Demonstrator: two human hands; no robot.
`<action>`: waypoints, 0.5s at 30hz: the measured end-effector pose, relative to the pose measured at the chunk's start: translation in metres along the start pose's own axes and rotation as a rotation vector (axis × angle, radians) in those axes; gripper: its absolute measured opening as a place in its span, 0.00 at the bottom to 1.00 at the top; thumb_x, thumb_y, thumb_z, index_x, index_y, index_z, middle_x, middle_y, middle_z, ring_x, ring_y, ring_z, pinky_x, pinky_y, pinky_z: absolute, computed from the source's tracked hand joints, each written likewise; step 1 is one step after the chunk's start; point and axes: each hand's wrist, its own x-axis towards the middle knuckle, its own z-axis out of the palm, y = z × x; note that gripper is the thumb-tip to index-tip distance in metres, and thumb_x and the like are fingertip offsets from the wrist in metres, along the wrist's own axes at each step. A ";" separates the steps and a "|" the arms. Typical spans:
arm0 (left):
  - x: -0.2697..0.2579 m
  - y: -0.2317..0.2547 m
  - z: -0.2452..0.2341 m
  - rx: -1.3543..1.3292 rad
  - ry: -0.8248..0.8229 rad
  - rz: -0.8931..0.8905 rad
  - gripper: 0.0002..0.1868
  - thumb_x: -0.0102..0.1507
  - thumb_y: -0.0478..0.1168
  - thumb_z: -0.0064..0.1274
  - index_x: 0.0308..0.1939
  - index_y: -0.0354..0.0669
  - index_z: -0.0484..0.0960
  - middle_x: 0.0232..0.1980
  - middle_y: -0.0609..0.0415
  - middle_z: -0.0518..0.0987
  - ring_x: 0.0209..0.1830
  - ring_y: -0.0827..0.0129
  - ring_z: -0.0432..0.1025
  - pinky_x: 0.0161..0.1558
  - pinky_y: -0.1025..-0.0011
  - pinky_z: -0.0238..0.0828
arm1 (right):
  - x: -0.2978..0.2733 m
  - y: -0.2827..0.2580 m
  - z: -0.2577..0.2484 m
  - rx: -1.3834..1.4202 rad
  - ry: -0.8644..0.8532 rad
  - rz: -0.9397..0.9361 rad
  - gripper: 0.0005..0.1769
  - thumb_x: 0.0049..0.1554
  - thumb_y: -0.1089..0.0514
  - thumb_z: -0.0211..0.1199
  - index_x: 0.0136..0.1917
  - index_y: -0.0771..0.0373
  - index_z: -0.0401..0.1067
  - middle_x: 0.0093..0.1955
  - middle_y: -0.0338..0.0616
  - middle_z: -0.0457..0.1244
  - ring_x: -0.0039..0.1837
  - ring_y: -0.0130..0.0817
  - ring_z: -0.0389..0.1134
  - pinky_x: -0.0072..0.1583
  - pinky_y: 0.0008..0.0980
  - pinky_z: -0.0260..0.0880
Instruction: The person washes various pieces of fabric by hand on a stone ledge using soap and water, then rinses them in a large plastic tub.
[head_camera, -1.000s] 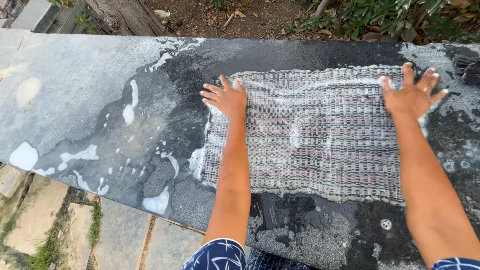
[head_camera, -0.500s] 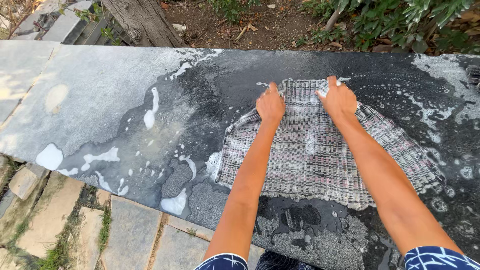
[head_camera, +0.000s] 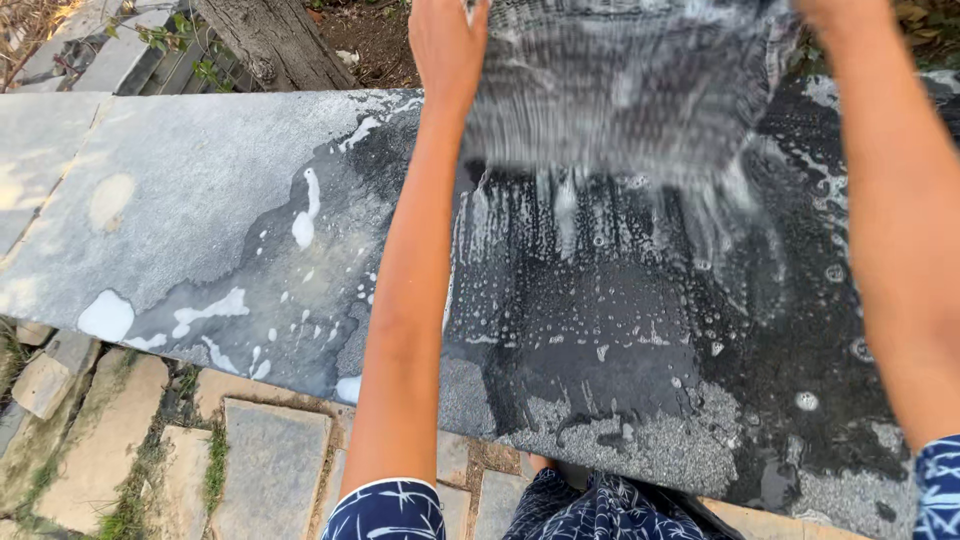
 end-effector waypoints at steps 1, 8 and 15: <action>-0.001 -0.001 -0.010 -0.003 -0.020 0.016 0.13 0.65 0.40 0.65 0.47 0.43 0.77 0.45 0.45 0.78 0.48 0.47 0.74 0.49 0.54 0.70 | -0.010 0.010 -0.011 0.112 -0.049 0.021 0.17 0.66 0.46 0.71 0.51 0.63 0.76 0.43 0.46 0.69 0.44 0.40 0.71 0.49 0.41 0.74; -0.148 0.007 -0.061 -0.025 -0.520 0.235 0.24 0.52 0.21 0.48 0.42 0.55 0.83 0.43 0.50 0.74 0.51 0.53 0.73 0.52 0.57 0.72 | -0.119 0.003 -0.047 0.167 -0.256 -0.275 0.23 0.56 0.43 0.74 0.60 0.52 0.76 0.58 0.42 0.68 0.59 0.43 0.68 0.60 0.42 0.70; -0.248 0.036 -0.062 -0.027 -0.802 0.131 0.17 0.53 0.24 0.51 0.33 0.54 0.84 0.45 0.49 0.73 0.54 0.52 0.70 0.48 0.56 0.74 | -0.227 0.024 -0.027 -0.330 -0.900 -0.055 0.25 0.46 0.45 0.74 0.58 0.33 0.79 0.53 0.31 0.73 0.58 0.36 0.70 0.64 0.43 0.73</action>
